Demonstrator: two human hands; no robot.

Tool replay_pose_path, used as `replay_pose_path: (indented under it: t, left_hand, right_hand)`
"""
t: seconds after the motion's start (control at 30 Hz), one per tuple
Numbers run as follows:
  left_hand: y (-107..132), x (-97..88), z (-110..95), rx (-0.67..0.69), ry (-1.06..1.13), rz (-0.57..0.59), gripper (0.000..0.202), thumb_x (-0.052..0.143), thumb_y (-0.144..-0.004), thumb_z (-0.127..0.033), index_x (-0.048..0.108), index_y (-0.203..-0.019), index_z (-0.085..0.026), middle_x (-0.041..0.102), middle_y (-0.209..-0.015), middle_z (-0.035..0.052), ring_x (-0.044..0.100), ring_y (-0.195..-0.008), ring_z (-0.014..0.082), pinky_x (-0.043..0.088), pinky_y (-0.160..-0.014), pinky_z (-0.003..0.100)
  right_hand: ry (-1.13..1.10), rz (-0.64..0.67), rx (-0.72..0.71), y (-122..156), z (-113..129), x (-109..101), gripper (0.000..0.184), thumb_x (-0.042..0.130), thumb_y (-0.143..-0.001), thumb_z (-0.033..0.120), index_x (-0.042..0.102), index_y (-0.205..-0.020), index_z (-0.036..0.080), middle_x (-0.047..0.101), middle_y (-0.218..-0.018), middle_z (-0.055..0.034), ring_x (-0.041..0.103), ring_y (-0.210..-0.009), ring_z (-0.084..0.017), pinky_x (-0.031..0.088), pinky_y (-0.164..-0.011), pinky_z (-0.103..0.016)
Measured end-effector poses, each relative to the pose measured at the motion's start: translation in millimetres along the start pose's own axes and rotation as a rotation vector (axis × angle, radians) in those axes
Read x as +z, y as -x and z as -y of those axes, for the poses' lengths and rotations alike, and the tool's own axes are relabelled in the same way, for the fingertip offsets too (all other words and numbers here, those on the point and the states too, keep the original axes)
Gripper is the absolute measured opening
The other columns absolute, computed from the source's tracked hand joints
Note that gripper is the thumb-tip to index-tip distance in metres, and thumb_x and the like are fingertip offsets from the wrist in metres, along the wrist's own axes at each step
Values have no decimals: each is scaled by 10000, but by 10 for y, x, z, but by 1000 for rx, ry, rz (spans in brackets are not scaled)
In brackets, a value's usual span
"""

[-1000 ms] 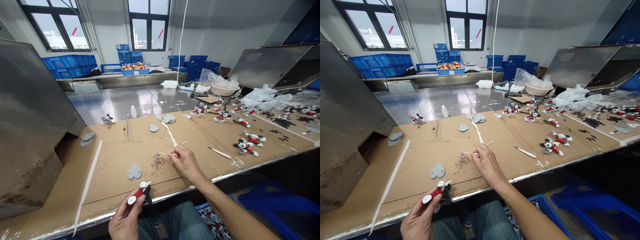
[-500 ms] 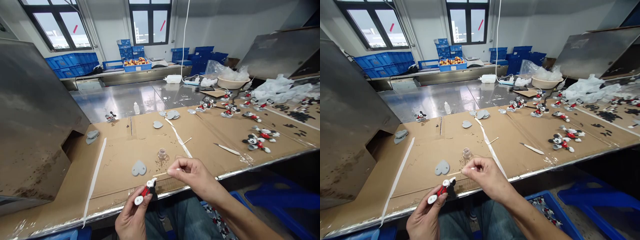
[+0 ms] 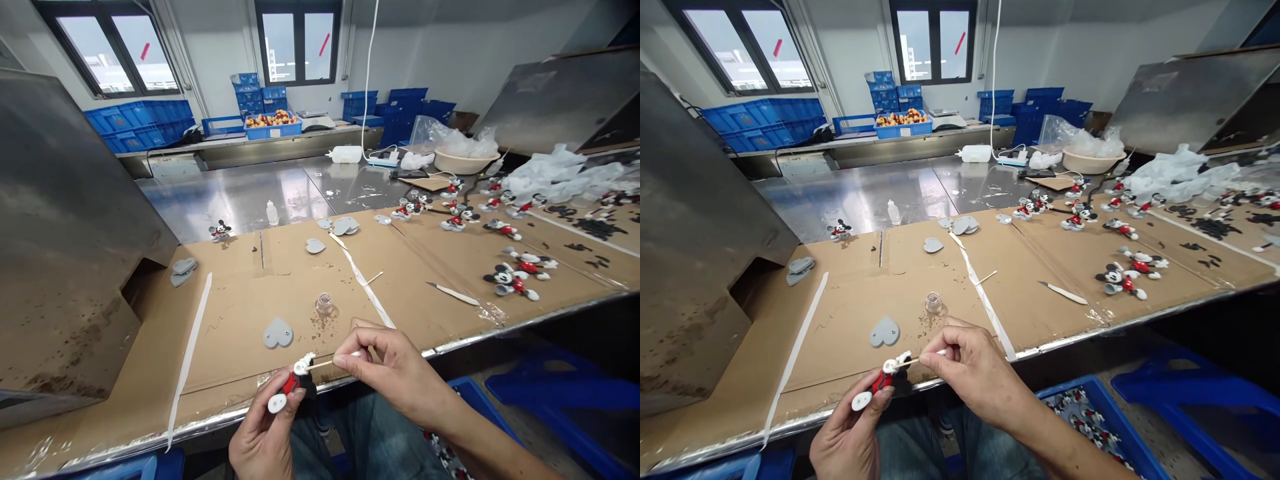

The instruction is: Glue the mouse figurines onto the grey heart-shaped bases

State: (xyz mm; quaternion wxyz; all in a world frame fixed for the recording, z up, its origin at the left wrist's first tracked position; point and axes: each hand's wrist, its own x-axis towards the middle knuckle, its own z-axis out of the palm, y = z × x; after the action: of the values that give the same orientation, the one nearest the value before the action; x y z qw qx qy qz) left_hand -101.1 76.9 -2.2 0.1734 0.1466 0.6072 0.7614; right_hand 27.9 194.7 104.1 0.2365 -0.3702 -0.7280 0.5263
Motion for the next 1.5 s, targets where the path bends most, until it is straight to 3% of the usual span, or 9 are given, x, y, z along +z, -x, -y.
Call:
replay_pose_path:
  t: [0.43, 0.57, 0.7, 0.83, 1.0, 1.13, 1.33, 1.5]
  left_hand:
    - [-1, -5, 41, -38, 55, -4, 299, 909, -541, -270, 801, -818, -237, 797, -833, 29, 743, -782, 172, 580, -771, 165]
    - [-13, 3, 73, -41, 50, -23, 310, 911, -539, -277, 800, -826, -236, 797, -825, 24, 744, -772, 171, 583, -767, 166]
    - [9, 71, 54, -71, 55, -98, 315, 922, -521, -329, 797, -796, -241, 792, -771, -13, 734, -715, 129, 566, -742, 111]
    - [11, 110, 36, -74, 71, -120, 300, 911, -550, -359, 794, -809, -263, 787, -764, -56, 717, -704, 82, 540, -793, 80]
    - [-52, 56, 107, -121, 82, -102, 356, 942, -470, -314, 798, -784, -231, 790, -750, -13, 727, -659, 120, 566, -708, 97]
    - [-50, 41, 140, -102, 94, -113, 309, 921, -535, -291, 795, -812, -237, 792, -773, -19, 733, -710, 117, 560, -752, 103]
    - [-65, -16, 189, -144, 100, -64, 355, 936, -486, -255, 800, -813, -218, 795, -799, 21, 745, -701, 163, 587, -720, 144]
    - [-62, -34, 190, -132, 101, -43, 330, 922, -519, -248, 800, -825, -223, 796, -816, 25, 745, -734, 158, 581, -744, 146]
  right_hand:
    - [50, -45, -91, 26, 15, -8, 173, 630, -784, 250, 680, -627, 199, 542, -642, 6, 477, -608, -134, 370, -574, -268]
    - [106, -191, -179, -149, -141, -63, 175, 615, -815, 262, 683, -669, 193, 548, -653, 1, 495, -619, -140, 394, -593, -268]
    - [320, -331, -235, -446, -340, -131, 177, 600, -832, 227, 674, -677, 183, 548, -652, 1, 496, -582, -135, 399, -582, -266]
    - [473, -363, -271, -616, -418, -176, 200, 579, -825, 148, 613, -631, 187, 551, -671, 0, 504, -586, -134, 396, -599, -264]
    - [514, -369, -288, -610, -428, -180, 197, 570, -820, 126, 587, -635, 192, 554, -698, -15, 510, -636, -161, 390, -654, -288]
    - [482, -364, -279, -600, -463, -188, 184, 575, -806, 142, 594, -632, 201, 542, -678, -9, 517, -645, -170, 398, -676, -297]
    - [339, -362, -196, -588, -445, -211, 194, 588, -807, 276, 641, -643, 188, 565, -646, -5, 515, -598, -152, 417, -606, -283]
    - [-7, -119, -53, -306, -191, -127, 215, 633, -766, 369, 677, -675, 180, 606, -673, -8, 530, -650, -151, 424, -620, -276]
